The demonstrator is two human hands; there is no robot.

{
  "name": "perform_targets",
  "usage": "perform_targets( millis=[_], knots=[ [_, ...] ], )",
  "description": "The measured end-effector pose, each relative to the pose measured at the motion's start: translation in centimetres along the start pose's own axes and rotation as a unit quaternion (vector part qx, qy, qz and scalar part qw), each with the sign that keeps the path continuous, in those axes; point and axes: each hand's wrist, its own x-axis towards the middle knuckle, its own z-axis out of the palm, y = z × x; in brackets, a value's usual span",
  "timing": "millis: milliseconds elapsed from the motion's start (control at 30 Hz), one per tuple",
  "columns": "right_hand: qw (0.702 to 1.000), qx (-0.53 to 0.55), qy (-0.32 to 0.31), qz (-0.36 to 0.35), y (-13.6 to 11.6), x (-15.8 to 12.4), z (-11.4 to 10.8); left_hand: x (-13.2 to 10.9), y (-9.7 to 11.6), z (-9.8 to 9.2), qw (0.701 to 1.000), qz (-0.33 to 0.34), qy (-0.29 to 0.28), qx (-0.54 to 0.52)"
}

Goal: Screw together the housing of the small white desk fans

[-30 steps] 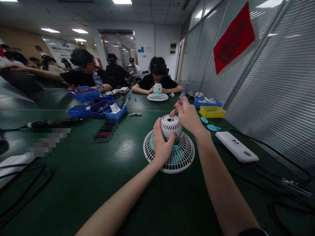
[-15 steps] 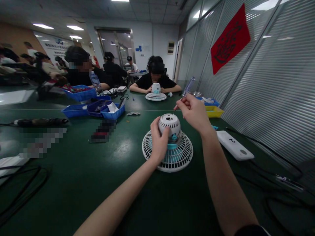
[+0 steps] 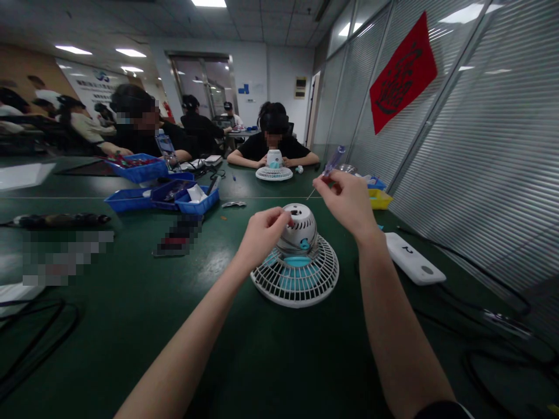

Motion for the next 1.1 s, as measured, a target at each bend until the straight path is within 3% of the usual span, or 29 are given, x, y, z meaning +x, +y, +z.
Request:
perform_targets(
  millis=[67,133,233,367,500,600,833,1100],
  knots=[
    [1.000,0.006,0.000,-0.002,0.0,0.0,0.0,0.0,0.2,-0.9,0.989,0.030,-0.129,0.059],
    [1.000,0.013,-0.006,-0.001,0.1,0.0,0.1,-0.1,0.2,-1.7,0.975,0.027,-0.198,0.099],
    [0.999,0.027,-0.018,0.001,0.2,-0.1,0.2,0.0,0.1,-2.5,0.958,0.005,-0.261,0.117],
    [0.997,0.070,-0.044,0.014,-0.1,-0.2,0.1,0.0,0.0,-2.4,0.941,0.002,-0.292,0.171],
    [0.991,0.111,-0.079,0.016,-0.4,-0.2,0.0,-0.2,0.0,-1.4,0.926,0.018,-0.278,0.256],
    [0.988,0.132,-0.074,0.010,-0.6,-0.2,0.0,-0.3,0.0,-1.1,0.934,0.030,-0.242,0.262],
    [0.978,0.198,-0.071,0.004,-1.2,-0.4,-0.3,0.2,0.8,-2.3,0.984,-0.013,-0.165,0.068],
    [0.961,0.211,-0.174,-0.035,-1.5,-0.5,-0.6,0.7,0.1,-2.0,0.991,-0.107,-0.039,-0.064]
  ],
)
